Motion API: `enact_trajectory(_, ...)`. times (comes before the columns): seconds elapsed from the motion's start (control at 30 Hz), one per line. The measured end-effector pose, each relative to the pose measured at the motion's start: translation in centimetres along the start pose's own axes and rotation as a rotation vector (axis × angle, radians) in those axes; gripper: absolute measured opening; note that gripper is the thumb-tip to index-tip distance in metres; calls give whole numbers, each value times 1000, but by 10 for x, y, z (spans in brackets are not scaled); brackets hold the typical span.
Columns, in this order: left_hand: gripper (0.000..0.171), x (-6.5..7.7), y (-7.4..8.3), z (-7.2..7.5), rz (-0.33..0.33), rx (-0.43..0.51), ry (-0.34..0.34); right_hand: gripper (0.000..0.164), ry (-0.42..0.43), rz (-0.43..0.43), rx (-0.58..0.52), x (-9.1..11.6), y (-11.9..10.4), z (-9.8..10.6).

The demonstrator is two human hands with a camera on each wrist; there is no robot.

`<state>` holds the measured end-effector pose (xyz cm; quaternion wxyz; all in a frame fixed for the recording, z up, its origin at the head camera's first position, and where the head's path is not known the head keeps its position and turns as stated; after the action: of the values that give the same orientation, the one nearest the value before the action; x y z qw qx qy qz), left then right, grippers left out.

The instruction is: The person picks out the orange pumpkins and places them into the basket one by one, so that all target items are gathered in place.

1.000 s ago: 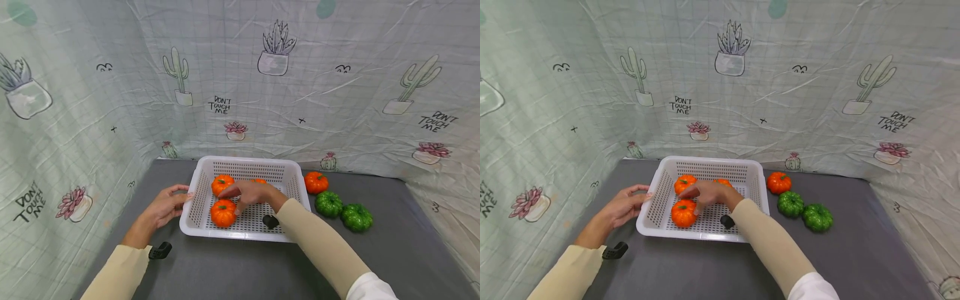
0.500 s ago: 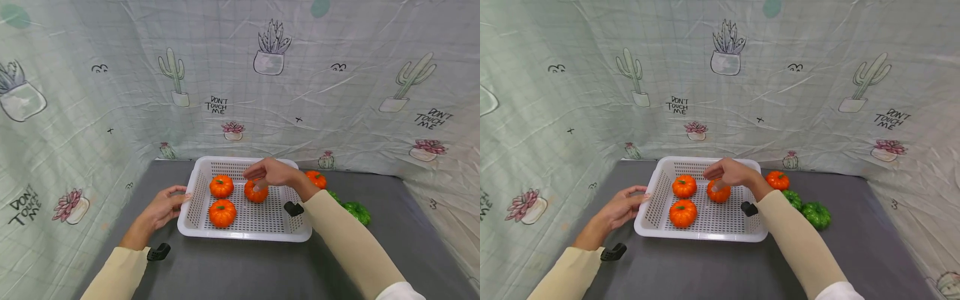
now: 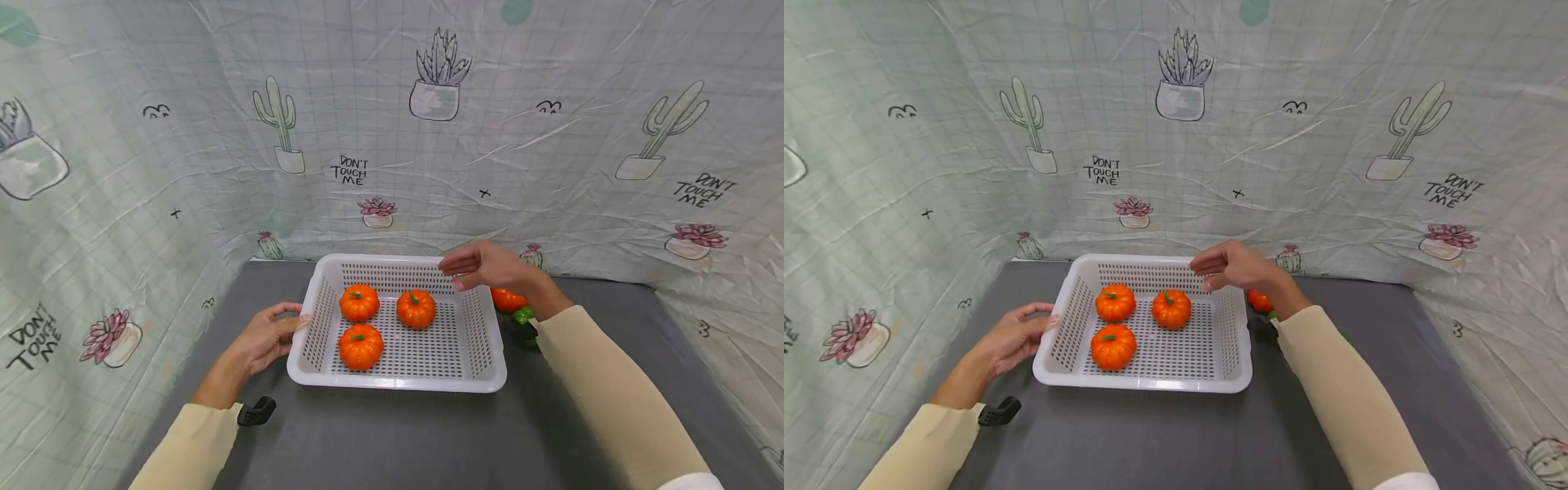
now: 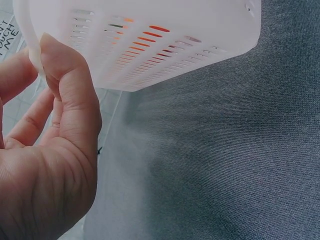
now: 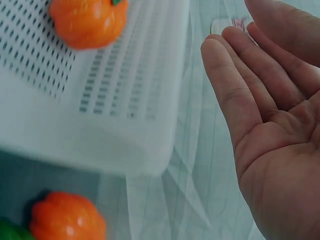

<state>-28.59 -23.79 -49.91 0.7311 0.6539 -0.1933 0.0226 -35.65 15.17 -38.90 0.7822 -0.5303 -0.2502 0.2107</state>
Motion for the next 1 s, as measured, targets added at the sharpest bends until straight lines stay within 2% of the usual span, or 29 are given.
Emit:
enact_trajectory(0.27, 43, -1, 0, 0, 13, 4, 6, 51, 70, 11, 18, 16, 13, 28)
enact_trajectory(0.5, 42, 0, 1, 0, 14, 7, 3, 52, 138, -33, 43, 33, 25, 49)
enact_trajectory(0.73, 46, -1, 1, 1, 17, -5, 1, 57, 180, -38, 7, 52, 39, 67)
enact_trajectory(1.0, 45, -1, 0, 2, 20, 10, 3, 59, 228, -75, 30, 64, 57, 82)
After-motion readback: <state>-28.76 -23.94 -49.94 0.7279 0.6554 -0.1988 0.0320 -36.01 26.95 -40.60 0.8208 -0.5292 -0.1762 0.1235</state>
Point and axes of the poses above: each hand's wrist, its own x-axis away from the middle knuckle, its own z-axis out of the back of the hand, y = z × x, the point moved 7 cm from there along -x, towards the middle knuckle, and after that the axes turned 11 degrees about -x, right-handed, at the moved point
